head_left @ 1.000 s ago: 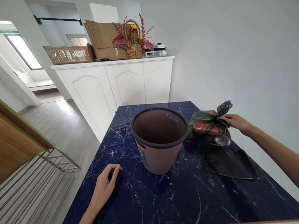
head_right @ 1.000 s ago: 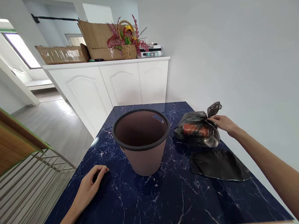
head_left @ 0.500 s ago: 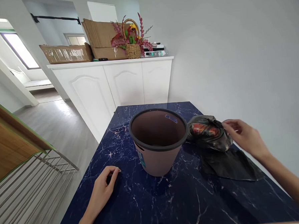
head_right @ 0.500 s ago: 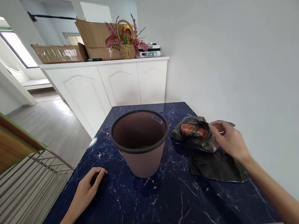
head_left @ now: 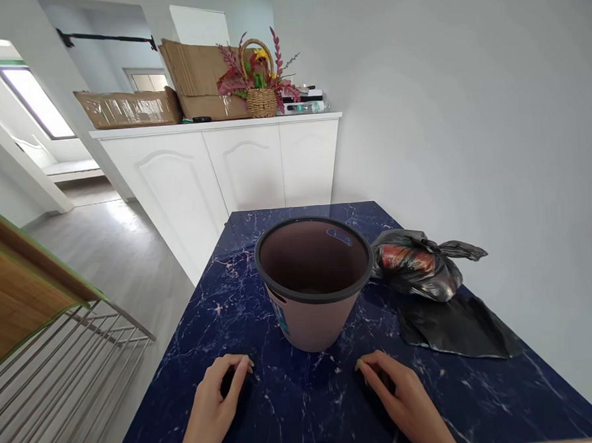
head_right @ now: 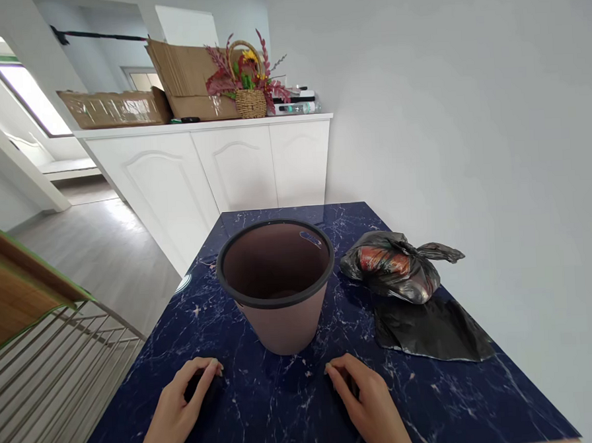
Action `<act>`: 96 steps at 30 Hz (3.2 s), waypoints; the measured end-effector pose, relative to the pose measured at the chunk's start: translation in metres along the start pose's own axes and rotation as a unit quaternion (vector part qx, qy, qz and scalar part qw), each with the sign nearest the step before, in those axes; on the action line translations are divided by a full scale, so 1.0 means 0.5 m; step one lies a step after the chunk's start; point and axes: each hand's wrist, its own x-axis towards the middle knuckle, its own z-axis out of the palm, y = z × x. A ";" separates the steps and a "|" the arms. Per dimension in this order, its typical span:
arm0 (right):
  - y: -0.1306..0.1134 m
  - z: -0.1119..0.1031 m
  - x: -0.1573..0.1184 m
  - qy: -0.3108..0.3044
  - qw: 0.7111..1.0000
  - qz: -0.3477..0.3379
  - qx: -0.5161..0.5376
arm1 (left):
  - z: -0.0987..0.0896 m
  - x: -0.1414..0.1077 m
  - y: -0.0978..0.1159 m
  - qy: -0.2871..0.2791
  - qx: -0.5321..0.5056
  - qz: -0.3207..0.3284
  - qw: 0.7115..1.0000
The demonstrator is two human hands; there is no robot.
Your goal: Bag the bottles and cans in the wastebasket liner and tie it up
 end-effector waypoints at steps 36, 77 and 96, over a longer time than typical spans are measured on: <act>-0.017 -0.014 0.008 0.028 0.999 -0.017 0.002 | 0.009 0.014 -0.012 0.030 0.050 0.022 0.998; -0.284 -0.098 -0.047 -0.057 0.979 0.002 0.193 | -0.008 -0.081 0.210 -0.137 -0.141 0.120 0.973; -0.419 0.069 -0.037 -0.060 0.962 -0.180 0.197 | -0.167 -0.115 0.289 0.154 -0.133 -0.028 0.979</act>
